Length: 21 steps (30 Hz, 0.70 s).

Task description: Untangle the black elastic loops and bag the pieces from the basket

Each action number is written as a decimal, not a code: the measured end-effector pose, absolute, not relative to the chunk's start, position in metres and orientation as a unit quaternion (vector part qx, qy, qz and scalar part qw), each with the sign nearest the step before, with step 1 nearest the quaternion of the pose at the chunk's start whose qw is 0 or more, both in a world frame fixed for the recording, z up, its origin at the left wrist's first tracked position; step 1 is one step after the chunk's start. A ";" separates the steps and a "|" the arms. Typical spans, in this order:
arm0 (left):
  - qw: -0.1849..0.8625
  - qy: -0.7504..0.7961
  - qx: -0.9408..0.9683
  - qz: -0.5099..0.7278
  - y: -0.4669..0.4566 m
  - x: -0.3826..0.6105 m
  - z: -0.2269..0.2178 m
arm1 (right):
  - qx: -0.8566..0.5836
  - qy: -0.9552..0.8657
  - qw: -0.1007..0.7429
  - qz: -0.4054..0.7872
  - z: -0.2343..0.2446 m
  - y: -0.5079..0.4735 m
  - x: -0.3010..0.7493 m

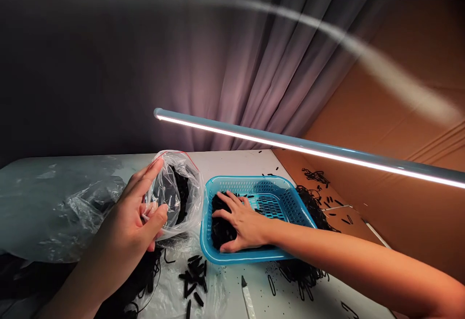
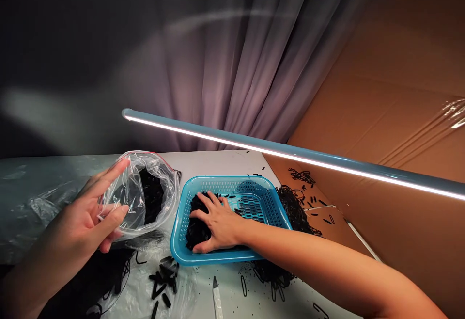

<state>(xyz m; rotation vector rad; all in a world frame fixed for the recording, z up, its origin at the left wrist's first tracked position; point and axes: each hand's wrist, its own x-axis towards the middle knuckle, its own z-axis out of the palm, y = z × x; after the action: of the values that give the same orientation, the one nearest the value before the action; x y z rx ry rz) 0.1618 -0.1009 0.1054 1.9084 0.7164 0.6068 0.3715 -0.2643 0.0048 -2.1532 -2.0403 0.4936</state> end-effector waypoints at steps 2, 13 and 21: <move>0.488 0.298 0.782 0.248 -0.101 0.162 0.106 | -0.711 -0.690 0.060 0.119 -0.001 -0.262 0.368; 0.474 0.312 0.790 0.231 -0.101 0.161 0.108 | -0.681 -0.725 0.080 0.067 -0.010 -0.250 0.359; 0.472 0.299 0.792 0.244 -0.102 0.161 0.107 | -0.687 -0.701 0.129 0.141 -0.017 -0.254 0.354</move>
<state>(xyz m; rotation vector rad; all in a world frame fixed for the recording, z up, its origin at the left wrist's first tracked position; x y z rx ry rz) 0.1614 -0.1023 0.1067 1.9398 0.7332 0.5972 0.3544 -0.2543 -0.0170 -1.9977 -2.0370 0.4105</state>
